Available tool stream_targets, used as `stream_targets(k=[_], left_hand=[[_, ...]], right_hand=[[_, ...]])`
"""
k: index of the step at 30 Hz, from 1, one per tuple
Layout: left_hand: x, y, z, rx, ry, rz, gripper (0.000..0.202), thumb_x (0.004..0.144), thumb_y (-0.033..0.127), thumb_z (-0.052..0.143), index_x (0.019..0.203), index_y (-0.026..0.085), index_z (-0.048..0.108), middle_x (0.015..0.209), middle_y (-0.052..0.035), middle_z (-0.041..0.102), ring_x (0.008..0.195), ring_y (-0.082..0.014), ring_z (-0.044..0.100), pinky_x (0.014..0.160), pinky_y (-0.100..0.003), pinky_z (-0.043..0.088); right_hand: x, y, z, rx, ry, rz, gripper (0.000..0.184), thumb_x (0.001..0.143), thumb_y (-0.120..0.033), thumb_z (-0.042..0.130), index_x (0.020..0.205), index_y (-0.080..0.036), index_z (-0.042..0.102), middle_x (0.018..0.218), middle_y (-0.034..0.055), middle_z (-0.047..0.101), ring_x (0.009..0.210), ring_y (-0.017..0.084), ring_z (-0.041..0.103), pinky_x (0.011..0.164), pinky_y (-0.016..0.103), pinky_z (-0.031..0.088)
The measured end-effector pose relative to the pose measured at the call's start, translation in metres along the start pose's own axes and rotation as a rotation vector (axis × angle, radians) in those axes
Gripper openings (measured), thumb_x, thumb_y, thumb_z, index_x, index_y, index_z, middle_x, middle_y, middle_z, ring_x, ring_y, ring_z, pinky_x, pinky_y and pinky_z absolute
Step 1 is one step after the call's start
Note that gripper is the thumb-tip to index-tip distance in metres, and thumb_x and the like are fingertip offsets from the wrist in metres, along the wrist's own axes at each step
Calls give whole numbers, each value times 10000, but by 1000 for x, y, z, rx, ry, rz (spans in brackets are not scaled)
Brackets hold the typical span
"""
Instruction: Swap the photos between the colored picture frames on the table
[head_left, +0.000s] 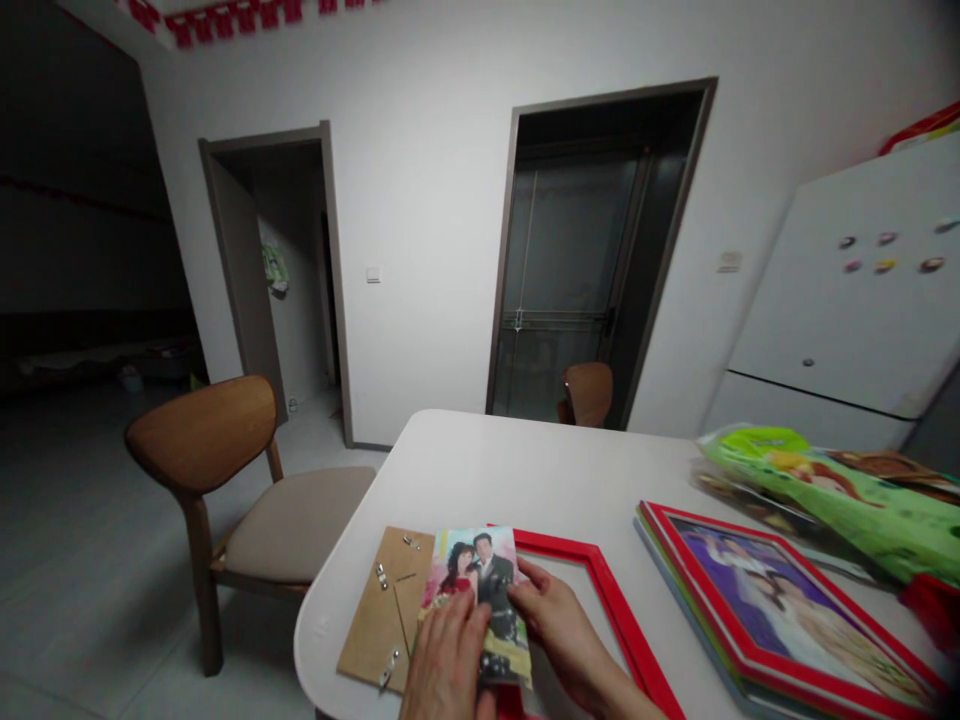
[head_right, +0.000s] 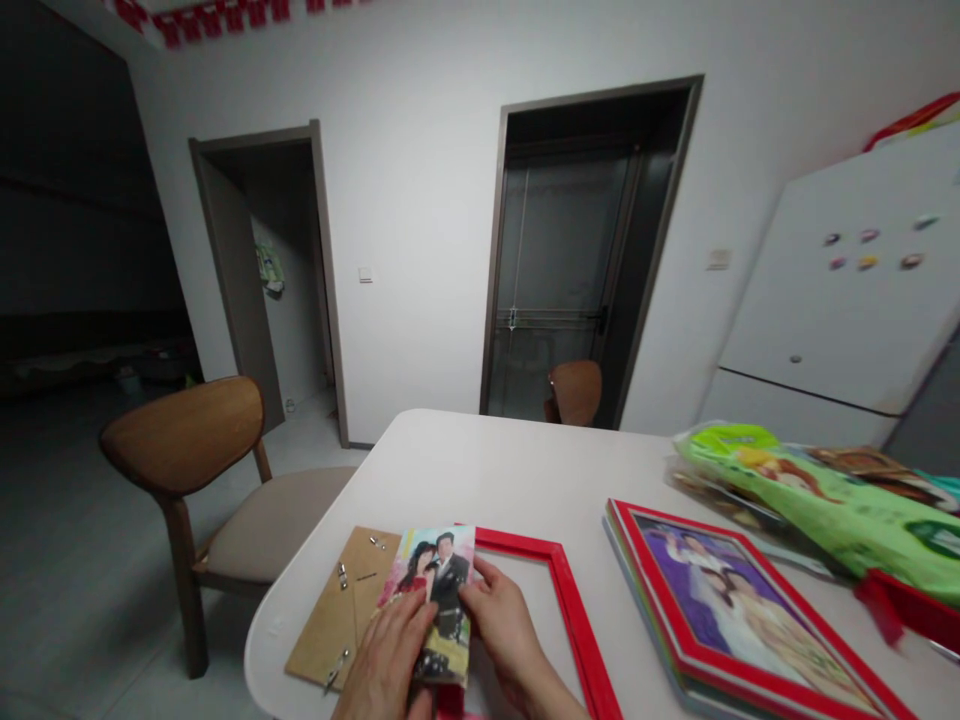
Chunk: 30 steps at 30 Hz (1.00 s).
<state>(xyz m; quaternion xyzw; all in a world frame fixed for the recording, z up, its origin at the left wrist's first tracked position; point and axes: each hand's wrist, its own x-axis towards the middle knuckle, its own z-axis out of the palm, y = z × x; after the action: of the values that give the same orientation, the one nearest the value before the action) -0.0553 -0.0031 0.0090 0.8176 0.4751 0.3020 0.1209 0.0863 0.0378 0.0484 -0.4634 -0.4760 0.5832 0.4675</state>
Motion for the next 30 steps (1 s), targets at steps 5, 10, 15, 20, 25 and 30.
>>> stream_targets(k=[5,10,15,20,25,30], left_hand=[[17,19,-16,-415,308,-78,459,696,94,381,1140,151,477,1198,-80,492,1132,-207,401,975,-381,283],[27,42,-1,-1181,451,-481,412,768,355,444,1078,89,494,984,-122,623,959,-247,552,837,-352,424],[28,49,26,-1379,437,-470,612,620,415,593,1122,97,447,1063,-148,576,989,-262,530,827,-331,424],[21,39,20,-913,257,-414,537,629,216,527,1143,91,433,1178,-145,490,1100,-224,436,928,-308,335],[10,31,31,-457,-15,-189,585,531,87,498,1115,118,484,1237,-119,442,1153,-233,372,977,-345,278],[5,16,56,-287,40,-30,593,508,83,534,1098,133,505,1214,-136,466,1110,-263,422,921,-369,358]], right_hand=[[-19,-33,9,128,46,-100,564,681,-407,537,1167,-152,405,912,75,629,655,137,581,578,251,445],[-27,-7,-10,118,177,72,550,703,-457,463,1163,-159,410,1031,106,591,834,178,590,677,282,462],[-31,3,-47,152,172,28,485,695,-254,365,1170,-164,399,874,83,652,741,192,614,575,278,475],[-28,-13,-91,-55,199,116,541,622,-193,354,1154,-140,438,684,56,672,576,182,619,515,265,458],[-18,-11,-100,-244,211,132,551,597,-174,329,1124,-101,472,612,49,664,557,180,619,518,253,454],[-7,-2,-96,-409,199,25,504,616,-173,309,1078,-87,491,718,63,667,724,196,620,610,264,455]])
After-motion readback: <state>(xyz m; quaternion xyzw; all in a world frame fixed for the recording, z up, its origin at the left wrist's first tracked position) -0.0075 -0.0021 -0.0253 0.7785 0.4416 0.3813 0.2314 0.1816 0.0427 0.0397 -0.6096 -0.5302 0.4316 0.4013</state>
